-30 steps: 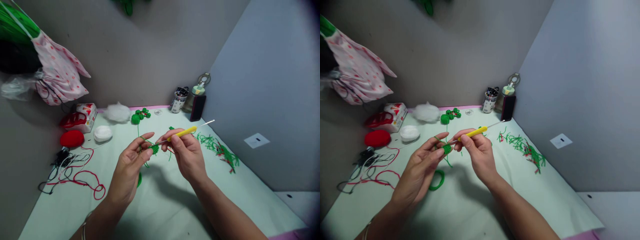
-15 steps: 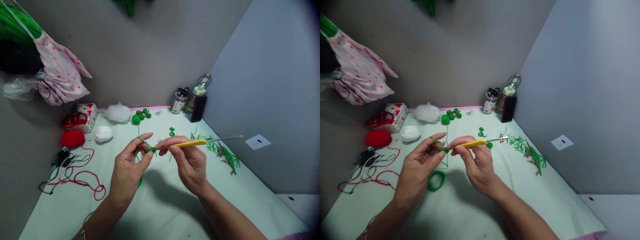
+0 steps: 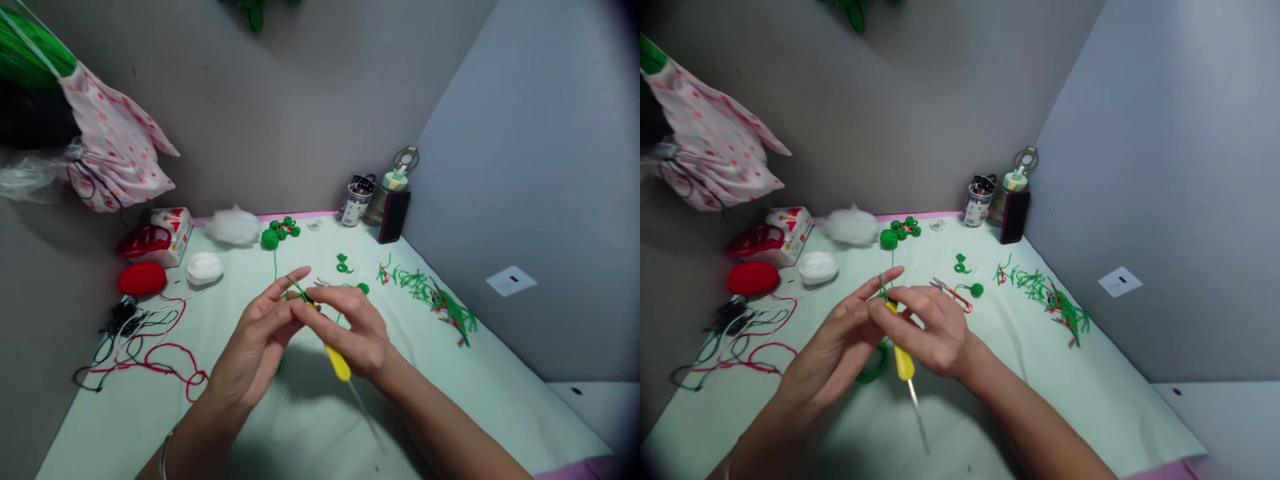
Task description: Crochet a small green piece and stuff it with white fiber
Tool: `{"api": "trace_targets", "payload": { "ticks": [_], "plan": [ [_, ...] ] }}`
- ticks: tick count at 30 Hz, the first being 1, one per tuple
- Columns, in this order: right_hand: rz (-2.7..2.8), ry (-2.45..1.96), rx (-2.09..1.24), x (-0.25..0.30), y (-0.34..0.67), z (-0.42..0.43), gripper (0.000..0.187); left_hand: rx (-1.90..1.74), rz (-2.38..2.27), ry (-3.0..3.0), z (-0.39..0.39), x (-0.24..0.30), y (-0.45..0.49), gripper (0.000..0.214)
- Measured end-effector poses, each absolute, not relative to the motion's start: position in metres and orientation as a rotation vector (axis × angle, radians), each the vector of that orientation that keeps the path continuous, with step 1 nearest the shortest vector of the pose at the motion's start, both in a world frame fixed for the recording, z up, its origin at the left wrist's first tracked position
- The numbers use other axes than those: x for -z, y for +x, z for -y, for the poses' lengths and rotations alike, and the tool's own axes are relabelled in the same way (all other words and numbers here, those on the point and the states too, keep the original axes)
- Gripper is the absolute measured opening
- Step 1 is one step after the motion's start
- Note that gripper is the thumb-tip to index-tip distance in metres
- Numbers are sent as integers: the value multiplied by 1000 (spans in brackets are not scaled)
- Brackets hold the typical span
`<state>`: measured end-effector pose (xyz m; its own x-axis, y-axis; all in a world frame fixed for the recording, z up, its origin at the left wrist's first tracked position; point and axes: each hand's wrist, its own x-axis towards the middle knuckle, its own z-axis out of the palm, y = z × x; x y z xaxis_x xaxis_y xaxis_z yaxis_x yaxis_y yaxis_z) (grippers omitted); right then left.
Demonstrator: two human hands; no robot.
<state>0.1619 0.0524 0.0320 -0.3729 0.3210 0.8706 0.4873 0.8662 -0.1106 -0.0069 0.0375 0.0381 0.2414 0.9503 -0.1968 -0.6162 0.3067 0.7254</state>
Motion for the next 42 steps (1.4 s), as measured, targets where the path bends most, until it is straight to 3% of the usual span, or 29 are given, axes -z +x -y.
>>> {"api": "trace_targets", "payload": {
  "ticks": [5, 8, 12, 17, 19, 23, 26, 37, 42],
  "plan": [
    [1548, -669, -615, -38, 161, -51, 20, -1231, -693, 494, -43, -42, -13, 32],
    [1428, -669, -870, -39, 157, -54, 18, -1249, -726, 609, -40, -40, -12, 37],
    [1552, -681, -737, -39, 153, -55, 15, -1255, -783, 729, -36, -36, -7, 39],
    [1905, -703, -170, -39, 159, -47, 27, -1288, -769, 633, -38, -34, -3, 48],
    [1942, -691, -94, -40, 162, -47, 30, -1195, -695, 542, -40, -35, -4, 46],
    [1598, -688, -551, -42, 165, -53, 21, -1189, -665, 432, -42, -39, -9, 32],
    [1472, -659, -857, -42, 162, -58, 15, -1249, -708, 551, -39, -38, -7, 33],
    [1349, -730, -1089, -39, 166, -63, 21, -1267, -828, 814, -35, -36, -6, 34],
    [1446, -741, -971, -45, 165, -56, 21, -1313, -845, 850, -36, -35, -8, 33]
  ]
}}
